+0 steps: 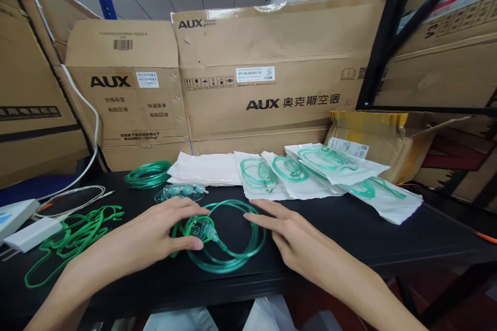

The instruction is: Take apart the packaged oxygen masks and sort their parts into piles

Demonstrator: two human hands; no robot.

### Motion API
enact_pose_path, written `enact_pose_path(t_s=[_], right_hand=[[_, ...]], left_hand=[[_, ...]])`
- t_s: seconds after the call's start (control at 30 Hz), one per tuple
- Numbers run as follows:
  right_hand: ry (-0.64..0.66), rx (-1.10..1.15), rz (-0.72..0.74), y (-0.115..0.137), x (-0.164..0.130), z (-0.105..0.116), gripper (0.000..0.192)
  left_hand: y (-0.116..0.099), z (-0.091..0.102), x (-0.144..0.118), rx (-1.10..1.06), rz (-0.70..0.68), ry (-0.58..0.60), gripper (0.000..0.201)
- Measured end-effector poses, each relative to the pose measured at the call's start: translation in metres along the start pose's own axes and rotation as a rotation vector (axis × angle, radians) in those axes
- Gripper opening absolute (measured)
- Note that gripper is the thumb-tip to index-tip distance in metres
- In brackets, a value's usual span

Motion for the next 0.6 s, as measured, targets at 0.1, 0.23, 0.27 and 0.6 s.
enact_pose_path(t_s=[0.1,0.23,0.27,0.6], right_hand=[[-0.039,0.064,-0.059,0.020,0.006,0.001,0.037],[0.068,0.183,-0.125,0.049,0.028,-0.007,0.038],[0.096,0.200,-0.135,0.054,0.034,-0.010,0.035],[0.176,0.353,-0.090,0.061,0.057,-0.017,0.012]], left_hand=[[-0.005,-0.002,-0.001,-0.002,0.029,0.005,0.058],[-0.002,-0.008,0.001,-0.021,0.062,-0.004,0.063],[0.000,-0.009,0.003,-0.023,0.044,-0.014,0.061],[-0.004,-0.003,0.001,-0.128,-0.024,0.066,0.047]])
Point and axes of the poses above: each hand's wrist, its own x-axis towards the middle knuckle, its own z-axis out of the back of the hand, y = z × x, the point moved 1 cm from there along x, towards the middle knuckle, and after that the axes turned 9 degrees about y, right-handed, at the moved point
